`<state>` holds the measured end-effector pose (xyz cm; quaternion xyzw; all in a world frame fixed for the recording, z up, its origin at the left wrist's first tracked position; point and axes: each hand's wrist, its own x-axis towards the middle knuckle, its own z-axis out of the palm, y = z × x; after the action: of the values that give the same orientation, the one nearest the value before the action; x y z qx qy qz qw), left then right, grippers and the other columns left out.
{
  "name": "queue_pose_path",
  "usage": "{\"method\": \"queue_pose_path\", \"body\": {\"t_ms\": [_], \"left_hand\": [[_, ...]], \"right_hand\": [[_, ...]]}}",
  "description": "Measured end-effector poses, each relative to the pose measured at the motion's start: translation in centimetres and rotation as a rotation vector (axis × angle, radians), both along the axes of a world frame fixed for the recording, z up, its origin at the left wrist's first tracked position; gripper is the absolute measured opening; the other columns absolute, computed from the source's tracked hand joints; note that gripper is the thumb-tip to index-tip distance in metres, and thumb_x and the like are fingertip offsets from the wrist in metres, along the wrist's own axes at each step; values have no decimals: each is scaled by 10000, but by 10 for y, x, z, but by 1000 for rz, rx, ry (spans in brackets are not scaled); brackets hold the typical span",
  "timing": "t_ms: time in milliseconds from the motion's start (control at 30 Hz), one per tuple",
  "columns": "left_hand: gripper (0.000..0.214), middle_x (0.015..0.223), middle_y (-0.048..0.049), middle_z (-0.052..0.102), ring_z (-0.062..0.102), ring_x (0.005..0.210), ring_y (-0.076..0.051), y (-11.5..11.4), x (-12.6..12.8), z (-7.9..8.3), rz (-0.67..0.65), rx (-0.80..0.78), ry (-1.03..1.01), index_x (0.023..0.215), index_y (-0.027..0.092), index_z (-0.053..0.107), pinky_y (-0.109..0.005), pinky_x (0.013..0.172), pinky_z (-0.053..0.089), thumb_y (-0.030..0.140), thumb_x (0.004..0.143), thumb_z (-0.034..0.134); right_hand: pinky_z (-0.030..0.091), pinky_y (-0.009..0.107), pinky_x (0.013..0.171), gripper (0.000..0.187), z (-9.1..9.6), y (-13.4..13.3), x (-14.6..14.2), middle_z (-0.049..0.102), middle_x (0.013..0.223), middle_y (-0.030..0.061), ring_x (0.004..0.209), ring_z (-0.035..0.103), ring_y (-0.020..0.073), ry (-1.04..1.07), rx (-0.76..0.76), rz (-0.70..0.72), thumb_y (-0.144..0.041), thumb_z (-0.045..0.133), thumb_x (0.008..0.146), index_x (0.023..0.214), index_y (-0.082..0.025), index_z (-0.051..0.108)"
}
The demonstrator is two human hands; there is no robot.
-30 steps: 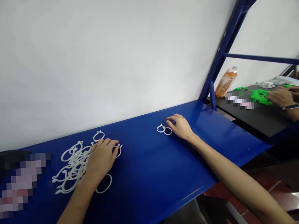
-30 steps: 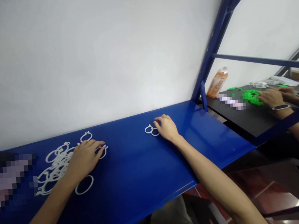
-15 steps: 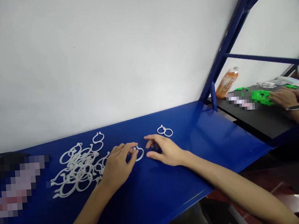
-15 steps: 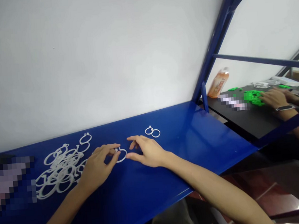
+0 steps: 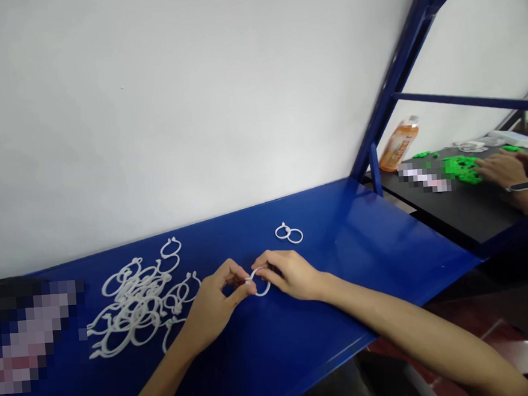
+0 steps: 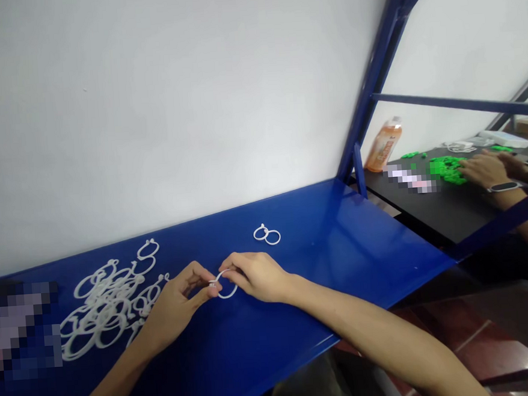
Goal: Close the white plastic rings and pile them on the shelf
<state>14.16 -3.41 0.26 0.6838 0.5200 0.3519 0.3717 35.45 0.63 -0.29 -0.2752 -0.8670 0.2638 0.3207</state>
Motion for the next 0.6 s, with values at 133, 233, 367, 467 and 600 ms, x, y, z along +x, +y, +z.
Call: {"method": "queue_pose_path", "body": {"t_ms": [133,233,367,467,600], "left_hand": [[181,756,31,685,634,712,-149,1,-4,0,11,241,147,744,236,644,-273,687,488,387,841,672],[101,784,32,689,634,746,-144,0,-5,-4,7,418,202,774,245,658,-271,727,494,303,856,668],[229,754,27,687,628,754,-131,-3,-3,-9,-150,574,215,729,231,630,-274,763,484,217,945,554],[272,755,17,689,623,755,-135,-2,-2,-13,-191,596,241,728,222,617,-284,752,476,216,976,507],[233,812,12,705,630,802,-145,7,-5,-19,-154,575,322,795,224,628,-298,802,485,260,988,502]], "right_hand": [[530,274,776,163,-2,-2,0,712,996,61,857,673,154,8,42,67,-255,462,1033,1050,-192,611],[533,281,777,208,-6,-4,1,709,967,64,866,666,162,-14,88,99,-259,426,1046,1051,-194,624],[525,287,777,236,-9,-6,4,706,937,66,847,638,170,-45,176,148,-260,410,1052,1069,-182,631],[517,286,769,248,-10,-6,5,703,927,74,826,626,171,-65,228,166,-260,405,1053,1078,-166,633],[514,273,763,232,-9,-4,0,701,921,66,834,644,166,-113,201,100,-278,437,1046,1061,-176,645]]}}
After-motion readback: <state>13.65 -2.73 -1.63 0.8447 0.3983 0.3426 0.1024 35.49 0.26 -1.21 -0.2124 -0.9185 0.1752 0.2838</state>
